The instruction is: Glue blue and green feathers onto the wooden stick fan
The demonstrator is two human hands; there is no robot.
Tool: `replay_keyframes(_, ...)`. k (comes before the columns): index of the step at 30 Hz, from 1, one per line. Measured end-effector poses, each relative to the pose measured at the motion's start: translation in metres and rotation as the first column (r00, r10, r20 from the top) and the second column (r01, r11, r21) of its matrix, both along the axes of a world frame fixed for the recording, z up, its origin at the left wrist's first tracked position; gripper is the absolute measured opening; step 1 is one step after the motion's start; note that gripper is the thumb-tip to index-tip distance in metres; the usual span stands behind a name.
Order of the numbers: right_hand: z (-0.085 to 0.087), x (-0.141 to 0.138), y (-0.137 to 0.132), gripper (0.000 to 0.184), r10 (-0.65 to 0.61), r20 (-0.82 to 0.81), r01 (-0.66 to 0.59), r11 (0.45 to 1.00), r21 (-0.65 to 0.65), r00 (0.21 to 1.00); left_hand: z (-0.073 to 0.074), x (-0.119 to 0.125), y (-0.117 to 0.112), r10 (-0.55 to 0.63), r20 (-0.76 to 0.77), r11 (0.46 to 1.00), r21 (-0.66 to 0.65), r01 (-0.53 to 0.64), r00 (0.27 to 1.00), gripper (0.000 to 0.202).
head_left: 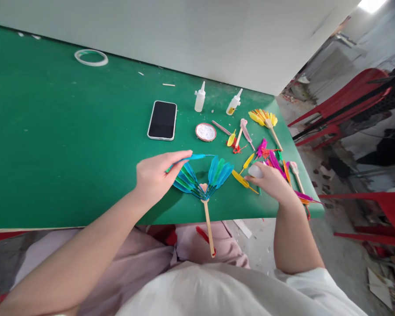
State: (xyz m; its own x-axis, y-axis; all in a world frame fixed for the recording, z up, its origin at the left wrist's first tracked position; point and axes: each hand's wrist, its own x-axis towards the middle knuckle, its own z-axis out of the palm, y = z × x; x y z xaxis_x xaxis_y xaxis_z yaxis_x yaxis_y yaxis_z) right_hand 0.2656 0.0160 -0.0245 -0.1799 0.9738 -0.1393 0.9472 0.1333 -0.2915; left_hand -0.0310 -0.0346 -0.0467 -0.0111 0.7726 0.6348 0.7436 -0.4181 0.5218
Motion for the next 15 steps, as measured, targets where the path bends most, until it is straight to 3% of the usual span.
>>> replay_keyframes(2, 0.01, 0.004, 0.002, 0.029, -0.129, -0.23, 0.171, 0.97, 0.171, 0.965, -0.006, 0.001, -0.001, -0.077, -0.101, 0.993, 0.076, 0.085, 0.992, 0.021)
replay_keyframes(3, 0.017, 0.005, 0.003, 0.03, -0.158, -0.395, 0.272, 0.929, 0.251, 0.905, -0.009, 0.001, -0.002, -0.121, -0.134, 0.981, 0.135, 0.139, 0.983, 0.025)
replay_keyframes(5, 0.033, 0.007, 0.006, 0.03, -0.063, -0.709, 0.433, 0.829, 0.355, 0.702, -0.013, 0.003, -0.004, -0.203, -0.185, 0.935, 0.255, 0.246, 0.962, 0.031)
replay_keyframes(7, 0.046, 0.004, 0.011, 0.038, 0.129, -0.846, 0.542, 0.715, 0.441, 0.518, -0.013, 0.005, -0.006, -0.266, -0.251, 0.886, 0.316, 0.338, 0.931, 0.033)
replay_keyframes(9, 0.052, -0.007, 0.015, 0.048, 0.204, -0.871, 0.591, 0.664, 0.459, 0.447, -0.009, 0.008, -0.008, -0.303, -0.33, 0.854, 0.321, 0.409, 0.894, 0.03)
replay_keyframes(12, 0.049, -0.036, 0.016, 0.049, 0.168, -0.884, 0.527, 0.748, 0.403, 0.437, -0.002, 0.011, -0.012, -0.307, -0.431, 0.818, 0.337, 0.467, 0.849, 0.024)
replay_keyframes(15, 0.041, -0.064, 0.01, 0.044, 0.112, -0.819, 0.334, 0.875, 0.35, 0.562, 0.0, 0.012, -0.015, -0.287, -0.474, 0.799, 0.361, 0.481, 0.833, 0.022)
